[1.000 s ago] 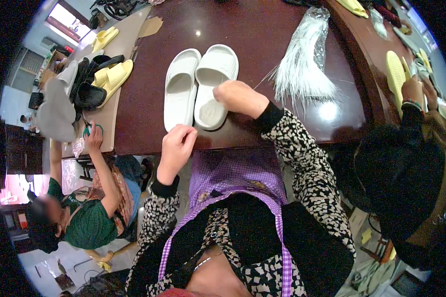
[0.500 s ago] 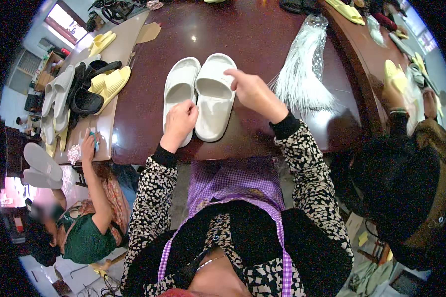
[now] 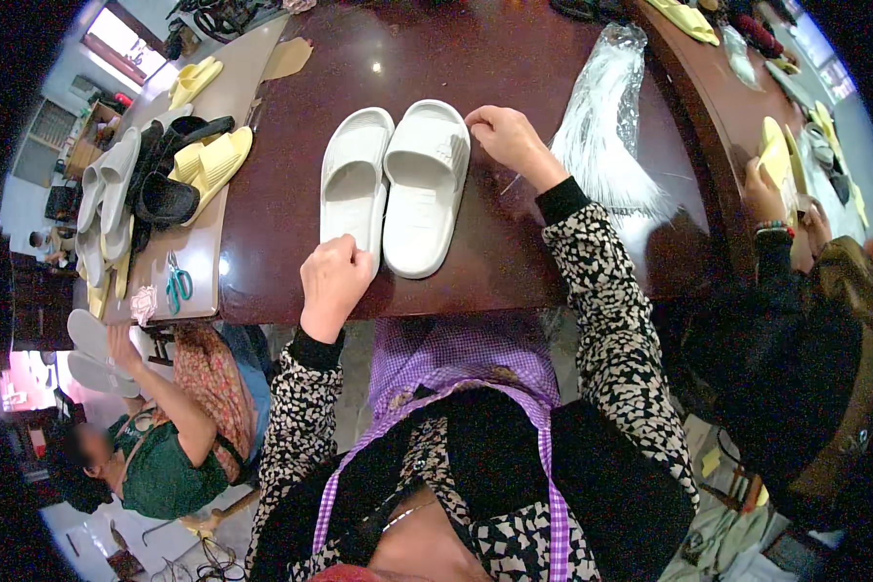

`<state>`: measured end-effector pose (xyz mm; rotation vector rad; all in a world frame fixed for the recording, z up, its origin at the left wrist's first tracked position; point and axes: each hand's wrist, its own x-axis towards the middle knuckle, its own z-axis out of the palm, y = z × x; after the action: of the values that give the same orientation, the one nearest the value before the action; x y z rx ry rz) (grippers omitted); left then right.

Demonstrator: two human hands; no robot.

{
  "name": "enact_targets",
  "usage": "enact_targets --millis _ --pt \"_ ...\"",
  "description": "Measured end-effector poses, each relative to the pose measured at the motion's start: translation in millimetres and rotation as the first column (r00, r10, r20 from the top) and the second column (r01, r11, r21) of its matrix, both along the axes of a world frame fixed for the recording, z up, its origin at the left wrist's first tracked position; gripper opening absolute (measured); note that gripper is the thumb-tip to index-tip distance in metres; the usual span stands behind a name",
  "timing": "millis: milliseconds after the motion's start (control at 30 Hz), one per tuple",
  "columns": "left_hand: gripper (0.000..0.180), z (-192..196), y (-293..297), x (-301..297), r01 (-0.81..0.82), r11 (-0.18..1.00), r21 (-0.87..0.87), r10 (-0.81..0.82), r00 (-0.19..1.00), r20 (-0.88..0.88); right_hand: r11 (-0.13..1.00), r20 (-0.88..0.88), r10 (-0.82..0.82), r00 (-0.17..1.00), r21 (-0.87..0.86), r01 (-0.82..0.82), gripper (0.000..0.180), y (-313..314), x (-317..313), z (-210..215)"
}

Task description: The person attaches pairs of slippers together by threading plastic tag fasteners through them and securing the ends by hand.

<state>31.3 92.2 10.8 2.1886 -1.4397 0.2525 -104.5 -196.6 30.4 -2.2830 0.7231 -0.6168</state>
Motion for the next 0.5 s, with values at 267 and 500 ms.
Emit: enact_targets --millis 267,500 --pt "0.013 -7 -31 0 0.028 1.0 0.014 -0.028 1.0 0.01 0.987 0.051 0.009 0.999 -0.161 -0.001 0.022 -13 26 -4" --pt "0.014 -8 -69 4 0.07 0.997 0.028 -0.068 0.997 -0.047 0.981 0.009 0.047 0.999 -0.187 -0.045 0.022 -21 58 1"
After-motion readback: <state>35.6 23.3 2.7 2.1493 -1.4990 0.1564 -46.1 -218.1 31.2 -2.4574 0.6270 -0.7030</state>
